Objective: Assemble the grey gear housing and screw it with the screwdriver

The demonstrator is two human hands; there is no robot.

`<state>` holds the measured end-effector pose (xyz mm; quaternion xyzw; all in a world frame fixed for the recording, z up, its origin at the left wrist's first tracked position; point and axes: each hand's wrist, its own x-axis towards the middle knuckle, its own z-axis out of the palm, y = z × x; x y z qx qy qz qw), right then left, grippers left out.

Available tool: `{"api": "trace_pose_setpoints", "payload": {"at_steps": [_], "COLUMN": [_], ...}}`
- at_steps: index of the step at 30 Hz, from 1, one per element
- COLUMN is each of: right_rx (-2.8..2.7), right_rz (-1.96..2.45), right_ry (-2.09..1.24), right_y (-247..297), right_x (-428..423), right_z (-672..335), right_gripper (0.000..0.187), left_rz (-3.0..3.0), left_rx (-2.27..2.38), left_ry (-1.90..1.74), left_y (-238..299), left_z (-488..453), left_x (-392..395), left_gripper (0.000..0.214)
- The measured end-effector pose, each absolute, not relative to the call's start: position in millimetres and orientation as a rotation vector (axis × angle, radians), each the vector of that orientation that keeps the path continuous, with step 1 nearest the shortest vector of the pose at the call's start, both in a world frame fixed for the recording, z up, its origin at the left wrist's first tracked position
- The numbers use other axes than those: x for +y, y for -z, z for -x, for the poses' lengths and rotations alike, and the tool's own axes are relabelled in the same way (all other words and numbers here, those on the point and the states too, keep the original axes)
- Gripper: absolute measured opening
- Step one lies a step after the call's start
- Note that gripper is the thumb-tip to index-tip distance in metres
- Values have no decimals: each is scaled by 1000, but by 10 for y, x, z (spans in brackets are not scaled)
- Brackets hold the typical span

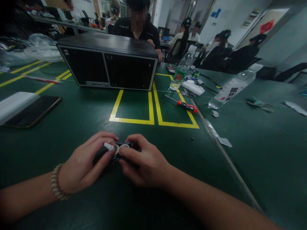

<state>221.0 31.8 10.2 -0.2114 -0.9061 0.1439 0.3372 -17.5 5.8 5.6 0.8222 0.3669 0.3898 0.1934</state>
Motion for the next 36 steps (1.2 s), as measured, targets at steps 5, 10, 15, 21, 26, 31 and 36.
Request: {"api": "trace_pose_setpoints", "payload": {"at_steps": [5,10,15,21,26,31,36], "right_rx": [-2395,-2395,-2429,-2441,-2415,-2064,-1803], "right_rz": [573,595,604,601,604,695,781], "right_ry": [-419,-461,-490,-481,-513,-853,-1336], "right_y": [-98,-112,-128,-123,-113,-81,-65], "right_x": [328,334,353,354,344,294,230], "right_z": [-2196,-2182,-2182,-2194,-2191,-2136,-2094], "right_gripper": [32,30,28,24,23,42,49], "left_rz": [-2295,-2268,-2239,-2204,-2212,-2271,-2361], "left_rx": [1040,1030,1026,1021,1005,1011,978], "left_ry": [-1027,-1014,-1029,-1038,-1078,-1153,-1200], "left_y": [-61,-50,-33,-45,-60,-73,-64], "left_z": [180,165,161,152,155,154,147], "left_x": [57,76,84,78,74,39,10], "left_gripper": [14,14,13,14,13,17,24]}}
